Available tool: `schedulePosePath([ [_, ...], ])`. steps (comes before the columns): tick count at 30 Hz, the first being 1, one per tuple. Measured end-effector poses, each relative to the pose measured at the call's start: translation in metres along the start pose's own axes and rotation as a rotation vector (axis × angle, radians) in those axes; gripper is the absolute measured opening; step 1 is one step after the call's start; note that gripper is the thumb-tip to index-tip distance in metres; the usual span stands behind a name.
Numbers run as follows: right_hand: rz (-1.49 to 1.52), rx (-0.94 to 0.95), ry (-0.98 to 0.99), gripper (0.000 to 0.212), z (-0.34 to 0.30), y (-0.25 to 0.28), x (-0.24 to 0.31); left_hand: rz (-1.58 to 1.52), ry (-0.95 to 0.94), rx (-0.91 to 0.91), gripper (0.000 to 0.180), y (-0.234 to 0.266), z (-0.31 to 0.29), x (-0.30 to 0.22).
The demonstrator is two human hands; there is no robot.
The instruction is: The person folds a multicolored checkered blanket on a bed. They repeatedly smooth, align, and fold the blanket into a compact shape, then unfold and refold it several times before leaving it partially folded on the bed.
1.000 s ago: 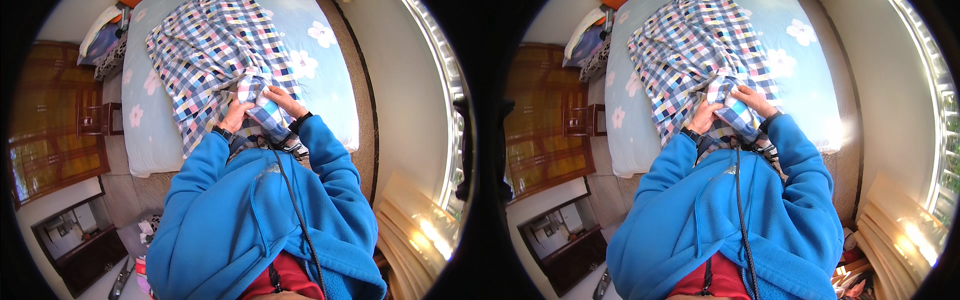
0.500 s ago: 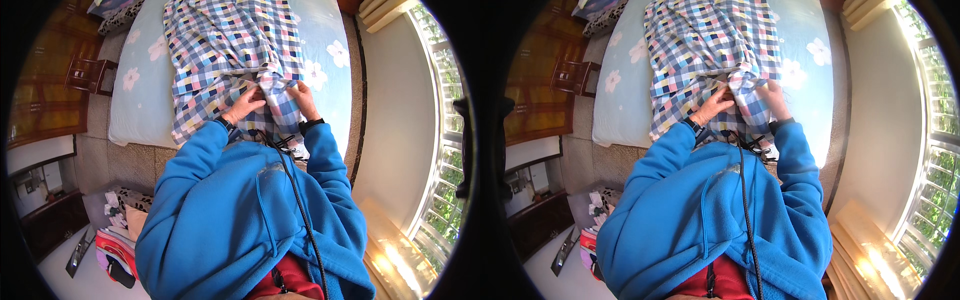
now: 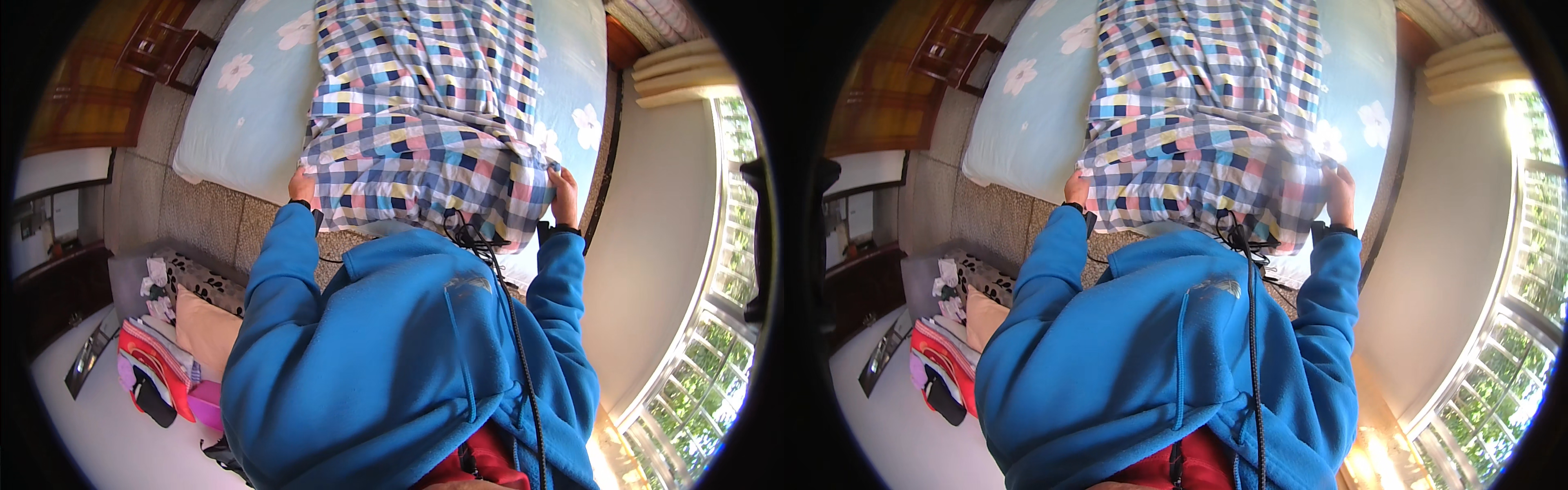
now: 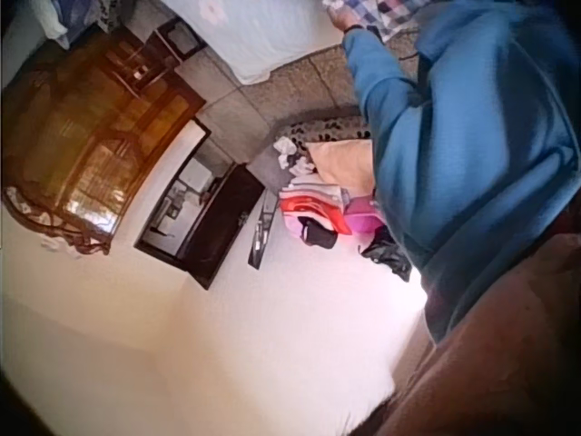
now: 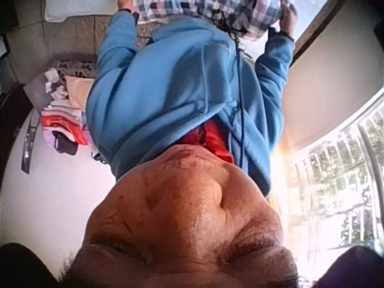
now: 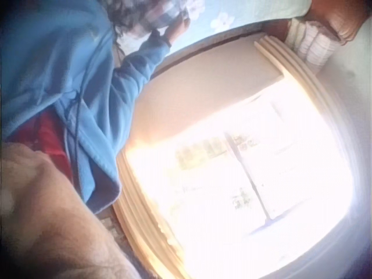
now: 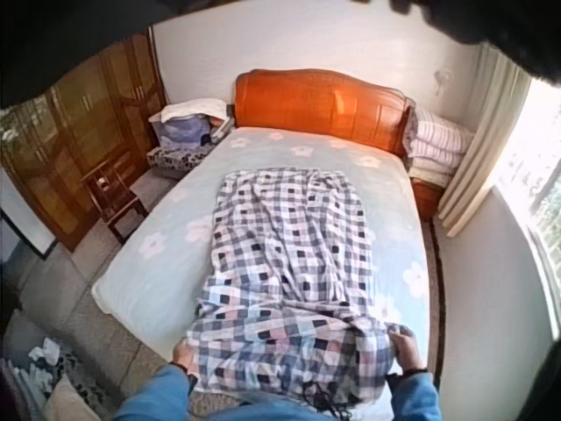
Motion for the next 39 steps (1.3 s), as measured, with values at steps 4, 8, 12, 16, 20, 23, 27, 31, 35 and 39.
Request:
schedulePosePath([
  [4, -0.085, 0.008, -0.064, 0.025, 0.013, -0.003, -0.026, -0.101, 0.094, -0.012, 0.054, 0.003, 0.010, 0.017],
  [8, -0.412, -0.028, -0.097, 0.028, 0.032, -0.002, -0.046, -0.391, 0.320, -0.047, 0.066, -0.004, 0.008, 0.029],
  [12, -1.196, -0.227, 0.153, 0.027, 0.040, -0.010, -0.029, -0.914, 0.663, 0.110, 0.050, -0.006, -0.012, 0.021],
  [16, -1.191, -0.220, 0.542, 0.028, 0.031, -0.064, 0.020, -0.831, 0.415, 0.263, 0.050, 0.022, -0.038, -0.020],
  [20, -0.926, 0.179, 0.535, 0.030, 0.026, -0.184, 0.055, -0.962, 0.032, 0.344, 0.048, 0.038, -0.078, -0.077],
  [23, -0.543, 0.564, 0.263, 0.043, 0.007, -0.302, 0.063, -0.659, -0.101, 0.309, 0.048, 0.041, -0.097, -0.110],
  [27, -0.721, 0.826, 0.836, 0.064, -0.051, -0.418, 0.098, -0.525, -0.236, 0.344, 0.046, 0.045, -0.109, -0.134],
  [31, -0.910, 1.022, 0.929, 0.038, -0.080, -0.467, 0.104, -0.410, -0.297, 0.384, 0.046, 0.048, -0.115, -0.136],
  [35, -1.050, 1.128, 0.842, 0.022, -0.067, -0.471, 0.087, -0.377, -0.290, 0.439, 0.051, 0.043, -0.126, -0.130],
  [39, -0.892, 1.154, 0.642, 0.023, -0.055, -0.450, 0.075, -0.329, -0.265, 0.480, 0.056, 0.036, -0.131, -0.129],
])
Point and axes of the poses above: each hand's wrist, its own z-axis towards the middle knuckle, its own y-axis out of the back of the hand, x = y × z, the point moved 3 cm from there along z, towards the middle knuckle, and after that the axes turned 12 degrees about -z, right-handed, at the moved point
